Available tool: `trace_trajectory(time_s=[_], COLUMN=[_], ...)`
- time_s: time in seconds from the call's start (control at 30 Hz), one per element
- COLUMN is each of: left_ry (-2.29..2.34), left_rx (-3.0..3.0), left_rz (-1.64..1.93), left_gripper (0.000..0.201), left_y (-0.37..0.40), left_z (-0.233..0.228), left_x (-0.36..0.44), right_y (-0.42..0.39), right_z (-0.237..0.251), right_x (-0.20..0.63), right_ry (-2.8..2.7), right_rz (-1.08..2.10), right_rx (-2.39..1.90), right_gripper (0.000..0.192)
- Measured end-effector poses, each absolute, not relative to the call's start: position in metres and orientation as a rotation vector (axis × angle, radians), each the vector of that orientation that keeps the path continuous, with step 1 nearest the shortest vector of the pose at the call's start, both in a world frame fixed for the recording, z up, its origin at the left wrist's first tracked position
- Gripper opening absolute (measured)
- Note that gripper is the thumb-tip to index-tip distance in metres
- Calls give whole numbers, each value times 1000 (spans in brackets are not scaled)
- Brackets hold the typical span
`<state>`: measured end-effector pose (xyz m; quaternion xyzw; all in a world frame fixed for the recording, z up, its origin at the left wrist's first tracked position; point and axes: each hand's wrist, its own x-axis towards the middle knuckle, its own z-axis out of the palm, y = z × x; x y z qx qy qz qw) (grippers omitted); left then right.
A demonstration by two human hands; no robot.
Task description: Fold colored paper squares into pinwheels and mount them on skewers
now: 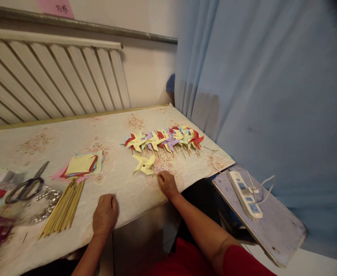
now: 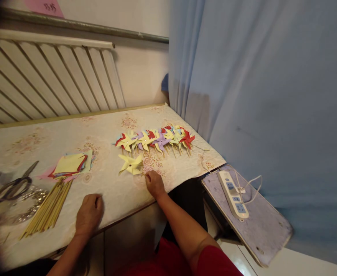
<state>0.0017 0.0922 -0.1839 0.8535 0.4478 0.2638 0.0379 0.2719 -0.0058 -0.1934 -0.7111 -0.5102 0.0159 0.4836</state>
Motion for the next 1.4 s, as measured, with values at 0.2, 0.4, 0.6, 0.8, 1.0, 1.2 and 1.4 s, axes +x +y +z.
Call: trace_trajectory(time_s=[0.2, 0.4, 0.6, 0.8, 1.0, 1.2, 1.4], left_ry=[1372, 1376, 1376, 1370, 1344, 1374, 1348], left_rx=[2607, 2589, 2633, 2649, 2657, 2645, 2622], left_rz=[805, 819, 787, 802, 828, 804, 830], left_gripper=[16, 17, 19, 20, 18, 19, 18], left_y=[94, 94, 95, 95, 95, 95, 94], left_z=[-186, -185, -186, -186, -187, -187, -185], left_x=[1, 2, 1, 1, 1, 2, 1], right_y=[-6, -6, -4, -12, -22, -20, -12], right_z=[-192, -193, -193, -194, -193, -193, -197], right_x=[271, 272, 280, 321, 370, 391, 396], right_ry=[-1256, -1230, -1084, -961, -787, -632, -560], right_rz=[47, 51, 76, -46, -183, -276, -299], right_rx=[-1750, -1740, -1724, -1821, -1944, -2014, -2043], right_gripper=[14, 14, 12, 14, 15, 17, 17])
